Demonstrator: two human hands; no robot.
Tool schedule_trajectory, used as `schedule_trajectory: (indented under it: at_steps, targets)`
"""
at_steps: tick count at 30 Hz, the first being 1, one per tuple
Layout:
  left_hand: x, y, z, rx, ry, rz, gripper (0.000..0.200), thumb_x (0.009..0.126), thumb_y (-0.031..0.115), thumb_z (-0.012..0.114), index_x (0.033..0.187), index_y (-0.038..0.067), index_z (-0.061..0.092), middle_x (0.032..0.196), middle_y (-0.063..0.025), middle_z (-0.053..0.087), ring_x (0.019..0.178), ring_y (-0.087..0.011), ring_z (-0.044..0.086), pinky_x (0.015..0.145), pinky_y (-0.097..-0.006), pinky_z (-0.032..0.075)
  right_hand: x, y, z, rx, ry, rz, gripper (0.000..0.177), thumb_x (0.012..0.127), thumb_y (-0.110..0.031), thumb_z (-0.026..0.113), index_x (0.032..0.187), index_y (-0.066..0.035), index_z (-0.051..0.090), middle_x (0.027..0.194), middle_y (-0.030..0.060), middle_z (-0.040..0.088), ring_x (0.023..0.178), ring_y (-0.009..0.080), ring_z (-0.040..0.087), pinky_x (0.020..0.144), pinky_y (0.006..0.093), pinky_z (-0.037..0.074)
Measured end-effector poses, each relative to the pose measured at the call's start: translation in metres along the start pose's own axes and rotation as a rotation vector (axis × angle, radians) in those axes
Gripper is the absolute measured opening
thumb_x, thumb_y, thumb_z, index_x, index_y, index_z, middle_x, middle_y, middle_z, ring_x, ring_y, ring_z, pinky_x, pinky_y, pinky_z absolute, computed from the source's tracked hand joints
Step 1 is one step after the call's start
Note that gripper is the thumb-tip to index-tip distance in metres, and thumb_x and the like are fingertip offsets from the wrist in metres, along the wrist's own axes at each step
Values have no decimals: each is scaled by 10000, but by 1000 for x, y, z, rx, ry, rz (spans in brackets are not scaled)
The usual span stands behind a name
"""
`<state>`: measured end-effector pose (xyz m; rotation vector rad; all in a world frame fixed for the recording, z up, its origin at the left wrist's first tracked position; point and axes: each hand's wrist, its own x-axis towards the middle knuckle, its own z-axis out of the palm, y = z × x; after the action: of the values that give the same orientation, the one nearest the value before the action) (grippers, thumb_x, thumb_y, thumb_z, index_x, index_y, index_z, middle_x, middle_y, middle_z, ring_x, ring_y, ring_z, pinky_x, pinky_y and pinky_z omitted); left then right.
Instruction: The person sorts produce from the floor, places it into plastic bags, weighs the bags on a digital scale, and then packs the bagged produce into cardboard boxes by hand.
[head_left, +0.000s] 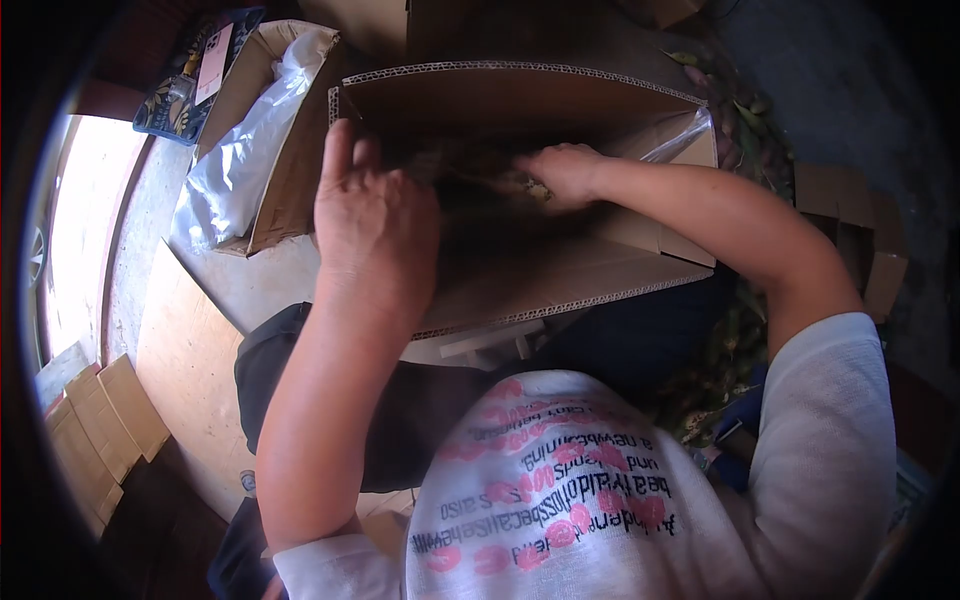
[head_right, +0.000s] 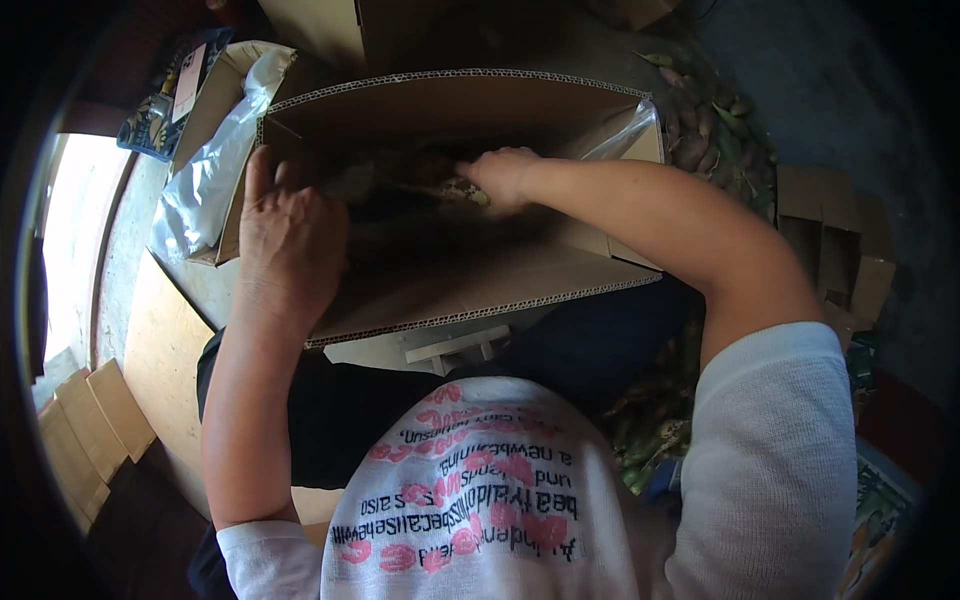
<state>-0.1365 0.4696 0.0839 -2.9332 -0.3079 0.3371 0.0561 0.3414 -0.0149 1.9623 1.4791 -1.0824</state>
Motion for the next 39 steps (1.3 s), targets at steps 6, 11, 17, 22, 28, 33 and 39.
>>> schedule_trajectory:
  at_steps: [6, 11, 17, 22, 28, 33, 39]
  targets:
    - [-2, -4, 2, -211, 259, -98, 213, 840, 80, 437, 870, -5, 630, 757, -118, 601, 1018, -259, 515, 1057, -471, 196, 9, -4, 11, -61, -72, -33, 652, 733, -222, 660, 1323, -138, 395, 1185, 119, 568, 1109, 296, 540, 893, 416, 467]
    - [-12, -2, -3, -236, 320, -75, 266, 768, 1, 467, 1007, -38, 578, 728, -132, 570, 976, -279, 518, 1041, -518, 212, 7, -1, 1, 30, -61, 120, 697, 734, -208, 661, 1346, -84, 352, 1201, 132, 558, 1120, 297, 534, 893, 421, 467]
    - [-15, -3, -15, -161, 120, -39, 415, 742, 8, 604, 1153, 15, 551, 799, -159, 609, 1033, -277, 534, 1058, -536, 191, 53, 8, 11, 11, 59, 258, 789, 694, -225, 714, 1340, -4, 321, 1249, 175, 524, 1180, 318, 493, 929, 407, 445]
    - [-16, -8, -15, -221, 112, -42, 506, 711, 6, 648, 1202, 27, 529, 831, -151, 627, 1040, -286, 535, 1057, -540, 190, 42, 39, 24, 219, 117, 80, 853, 704, -316, 711, 1346, 48, 283, 1277, 233, 475, 1164, 335, 494, 953, 376, 431]
    - [-15, -5, -8, -142, 167, -53, 589, 700, 14, 663, 1261, 60, 491, 833, -133, 638, 1054, -277, 533, 1050, -534, 205, 31, 21, -5, 149, -149, 66, 834, 711, -374, 700, 1313, 64, 324, 1210, 244, 521, 1091, 335, 543, 932, 354, 443]
    - [-18, -2, -12, -231, 213, -15, 319, 751, 14, 565, 1065, 54, 600, 785, -139, 591, 1050, -296, 530, 1060, -542, 174, 36, 45, 18, 330, -16, 78, 1016, 689, -507, 709, 1366, 79, 229, 1377, 254, 354, 1271, 327, 383, 1045, 344, 336]
    - [-31, -13, 0, -290, 213, 83, 133, 749, 94, 632, 879, 113, 651, 853, -105, 596, 917, -286, 578, 1039, -479, 222, -10, 35, -2, 236, 140, -60, 1061, 697, -630, 650, 1338, 117, 256, 1369, 284, 343, 1295, 361, 330, 1085, 345, 268]
